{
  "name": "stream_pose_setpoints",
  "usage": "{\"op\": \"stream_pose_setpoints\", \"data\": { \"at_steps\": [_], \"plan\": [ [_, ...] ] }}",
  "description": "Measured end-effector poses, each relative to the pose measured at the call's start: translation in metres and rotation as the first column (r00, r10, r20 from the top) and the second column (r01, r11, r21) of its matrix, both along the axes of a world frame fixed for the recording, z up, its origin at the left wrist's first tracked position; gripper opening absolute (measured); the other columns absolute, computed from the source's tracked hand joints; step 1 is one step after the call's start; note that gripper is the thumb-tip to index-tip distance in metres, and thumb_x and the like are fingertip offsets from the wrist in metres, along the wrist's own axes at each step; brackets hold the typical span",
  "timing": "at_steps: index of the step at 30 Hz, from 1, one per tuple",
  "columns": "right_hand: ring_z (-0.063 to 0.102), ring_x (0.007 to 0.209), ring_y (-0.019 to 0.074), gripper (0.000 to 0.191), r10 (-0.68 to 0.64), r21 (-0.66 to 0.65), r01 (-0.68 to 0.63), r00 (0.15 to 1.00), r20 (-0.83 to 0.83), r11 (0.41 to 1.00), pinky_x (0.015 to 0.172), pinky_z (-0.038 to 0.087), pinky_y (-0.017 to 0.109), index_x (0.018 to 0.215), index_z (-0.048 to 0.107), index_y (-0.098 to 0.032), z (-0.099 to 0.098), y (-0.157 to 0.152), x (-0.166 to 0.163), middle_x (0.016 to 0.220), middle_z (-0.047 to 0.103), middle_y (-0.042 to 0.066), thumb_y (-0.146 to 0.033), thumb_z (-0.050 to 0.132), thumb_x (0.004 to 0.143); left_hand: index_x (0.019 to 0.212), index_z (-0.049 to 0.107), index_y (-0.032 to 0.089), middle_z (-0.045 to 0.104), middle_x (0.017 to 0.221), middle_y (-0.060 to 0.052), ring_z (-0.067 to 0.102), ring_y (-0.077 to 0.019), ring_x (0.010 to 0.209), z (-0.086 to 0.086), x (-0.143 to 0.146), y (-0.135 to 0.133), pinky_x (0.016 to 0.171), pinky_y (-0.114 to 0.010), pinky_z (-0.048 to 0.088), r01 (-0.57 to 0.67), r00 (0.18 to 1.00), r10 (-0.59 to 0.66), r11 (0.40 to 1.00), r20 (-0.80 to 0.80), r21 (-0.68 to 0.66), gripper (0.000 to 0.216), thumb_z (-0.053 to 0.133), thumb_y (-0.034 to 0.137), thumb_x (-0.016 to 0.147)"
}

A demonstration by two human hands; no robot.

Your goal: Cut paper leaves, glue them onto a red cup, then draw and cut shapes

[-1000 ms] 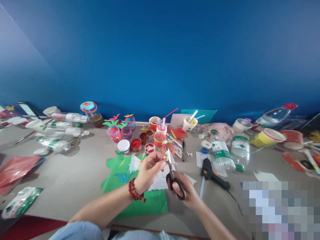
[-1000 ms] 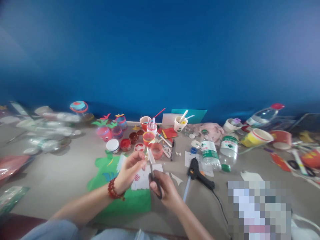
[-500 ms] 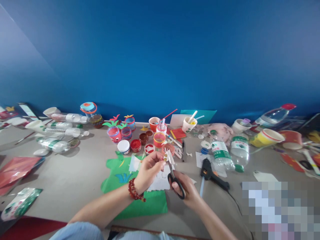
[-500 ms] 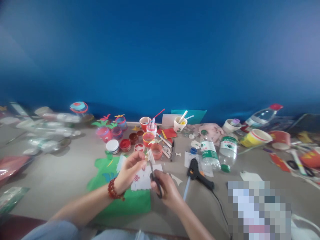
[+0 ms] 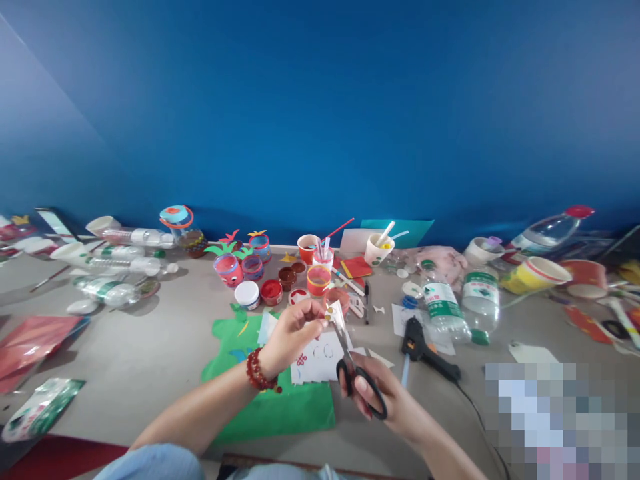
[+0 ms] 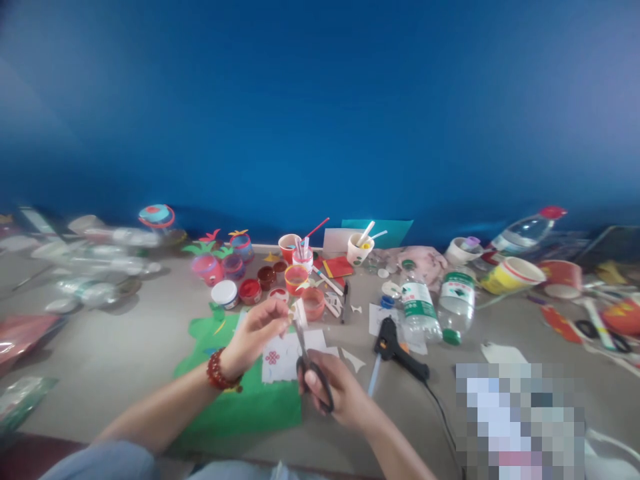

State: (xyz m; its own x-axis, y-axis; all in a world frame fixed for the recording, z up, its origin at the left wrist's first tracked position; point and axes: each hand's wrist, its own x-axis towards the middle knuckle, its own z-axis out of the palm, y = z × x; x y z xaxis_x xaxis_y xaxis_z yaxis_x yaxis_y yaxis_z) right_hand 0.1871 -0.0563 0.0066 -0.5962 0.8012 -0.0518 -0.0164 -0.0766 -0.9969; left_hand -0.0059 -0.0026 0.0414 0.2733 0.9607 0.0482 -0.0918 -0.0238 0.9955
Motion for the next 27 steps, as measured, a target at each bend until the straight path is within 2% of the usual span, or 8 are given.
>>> {"op": "stream_pose_setpoints", "data": {
  "at_steps": [2, 4, 8, 16, 22, 27],
  "plan": [
    [0.039, 0.046, 0.0076, 0.055, -0.038, 0.038, 0.036, 0.998, 0.049, 0.999, 0.041, 0.029, 0.021, 0.081, 0.052, -0.017, 0.002, -0.002, 0.002, 0.069, 0.05, 0.0, -0.072, 0.045, 0.086, 0.076, 0.055, 0.016, 0.049, 0.063, 0.004, 0.043, -0.0082, 0.057, 0.002, -0.003, 0.001, 0.056, -0.021, 0.036, 0.009, 0.999, -0.009, 1.0, -0.043, 0.003, 0.01, 0.061, 0.024, 0.077],
    [0.04, 0.048, 0.0086, 0.053, -0.085, 0.129, 0.067, 0.986, 0.143, 0.989, 0.043, 0.031, 0.022, 0.078, 0.052, -0.017, 0.006, -0.002, 0.005, 0.069, 0.05, 0.0, -0.069, 0.046, 0.087, 0.078, 0.056, 0.016, 0.05, 0.065, 0.003, 0.044, -0.008, 0.058, 0.004, -0.005, 0.001, 0.056, -0.021, 0.037, 0.023, 0.997, -0.023, 1.0, -0.07, 0.0, 0.009, 0.061, 0.023, 0.077],
    [0.041, 0.05, 0.0106, 0.054, -0.11, 0.238, 0.046, 0.958, 0.266, 0.97, 0.046, 0.032, 0.023, 0.073, 0.052, -0.018, 0.012, 0.002, 0.009, 0.064, 0.049, 0.0, -0.068, 0.042, 0.09, 0.077, 0.056, 0.016, 0.05, 0.065, 0.003, 0.045, -0.0074, 0.056, 0.01, -0.006, 0.0, 0.054, -0.02, 0.036, 0.043, 0.995, -0.045, 0.999, -0.087, -0.028, 0.008, 0.061, 0.023, 0.076],
    [0.048, 0.055, 0.0138, 0.061, -0.138, 0.322, 0.05, 0.957, 0.256, 0.945, 0.047, 0.034, 0.023, 0.071, 0.055, -0.018, 0.009, 0.01, 0.012, 0.061, 0.053, 0.003, -0.073, 0.036, 0.088, 0.075, 0.057, 0.016, 0.052, 0.064, 0.003, 0.048, -0.0075, 0.055, 0.014, -0.005, 0.001, 0.053, -0.019, 0.037, 0.062, 0.99, -0.068, 0.997, -0.123, -0.047, 0.007, 0.061, 0.021, 0.074],
    [0.046, 0.054, 0.0132, 0.057, -0.149, 0.407, 0.016, 0.943, 0.297, 0.913, 0.051, 0.035, 0.024, 0.07, 0.053, -0.018, 0.003, 0.013, 0.015, 0.06, 0.053, 0.002, -0.068, 0.036, 0.091, 0.072, 0.056, 0.016, 0.052, 0.063, 0.003, 0.046, -0.0072, 0.054, 0.018, -0.004, 0.0, 0.051, -0.019, 0.036, 0.063, 0.991, -0.067, 0.997, -0.116, -0.038, 0.007, 0.061, 0.021, 0.072],
    [0.046, 0.054, 0.0132, 0.057, -0.129, 0.403, -0.006, 0.943, 0.305, 0.915, 0.05, 0.035, 0.023, 0.07, 0.052, -0.019, -0.001, 0.016, 0.016, 0.062, 0.054, 0.002, -0.069, 0.035, 0.091, 0.073, 0.056, 0.016, 0.052, 0.062, 0.003, 0.047, -0.0074, 0.054, 0.019, -0.005, 0.001, 0.052, -0.019, 0.037, 0.061, 0.988, -0.066, 0.997, -0.139, -0.044, 0.007, 0.061, 0.021, 0.073]
  ]
}}
